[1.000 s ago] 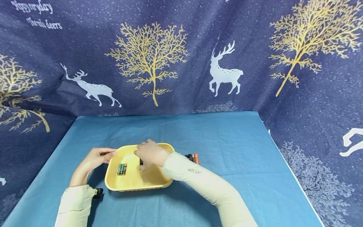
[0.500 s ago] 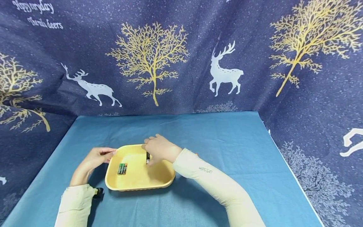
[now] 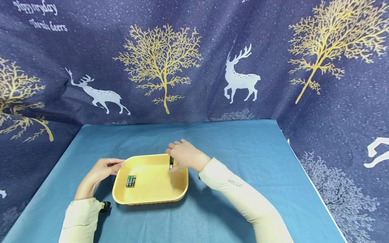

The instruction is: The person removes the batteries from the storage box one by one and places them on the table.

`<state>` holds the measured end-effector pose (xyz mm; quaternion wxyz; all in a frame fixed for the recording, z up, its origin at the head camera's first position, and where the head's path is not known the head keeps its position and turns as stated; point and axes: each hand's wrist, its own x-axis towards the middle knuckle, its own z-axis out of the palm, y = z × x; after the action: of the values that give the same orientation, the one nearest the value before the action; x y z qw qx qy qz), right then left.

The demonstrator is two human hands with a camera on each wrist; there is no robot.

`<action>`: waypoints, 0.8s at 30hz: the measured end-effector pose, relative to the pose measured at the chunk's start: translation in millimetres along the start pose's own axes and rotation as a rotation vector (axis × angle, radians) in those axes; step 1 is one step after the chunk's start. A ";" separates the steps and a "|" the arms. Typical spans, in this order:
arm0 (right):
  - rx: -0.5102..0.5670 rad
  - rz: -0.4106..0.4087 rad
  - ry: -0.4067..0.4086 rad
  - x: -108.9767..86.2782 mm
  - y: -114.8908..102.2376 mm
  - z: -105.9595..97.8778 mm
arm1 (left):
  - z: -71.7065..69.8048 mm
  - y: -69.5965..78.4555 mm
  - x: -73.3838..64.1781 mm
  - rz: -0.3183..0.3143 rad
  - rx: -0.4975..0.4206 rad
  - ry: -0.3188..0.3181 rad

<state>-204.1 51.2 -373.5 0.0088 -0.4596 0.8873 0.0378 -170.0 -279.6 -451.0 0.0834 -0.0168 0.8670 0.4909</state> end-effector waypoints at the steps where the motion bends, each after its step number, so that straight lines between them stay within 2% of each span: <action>1: 0.007 0.004 -0.002 -1.8 1.5 0.9 | 0.1 -0.2 0.0 -0.003 0.002 0.002; 8: 0.021 0.031 -0.025 -16.3 11.8 4.8 | 1.1 0.6 -0.2 -0.023 -0.010 0.007; 15: 0.081 0.076 -0.056 -31.8 21.6 9.0 | 2.1 0.2 -0.3 -0.033 -0.016 0.004; 24: 0.115 0.118 -0.061 -51.0 35.4 15.2 | 1.1 -2.3 1.3 -0.018 -0.004 0.007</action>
<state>-203.7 114.2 -384.0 0.0600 -0.4040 0.9128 0.0012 -170.9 -279.7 -453.7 0.0849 -0.0266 0.8661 0.4918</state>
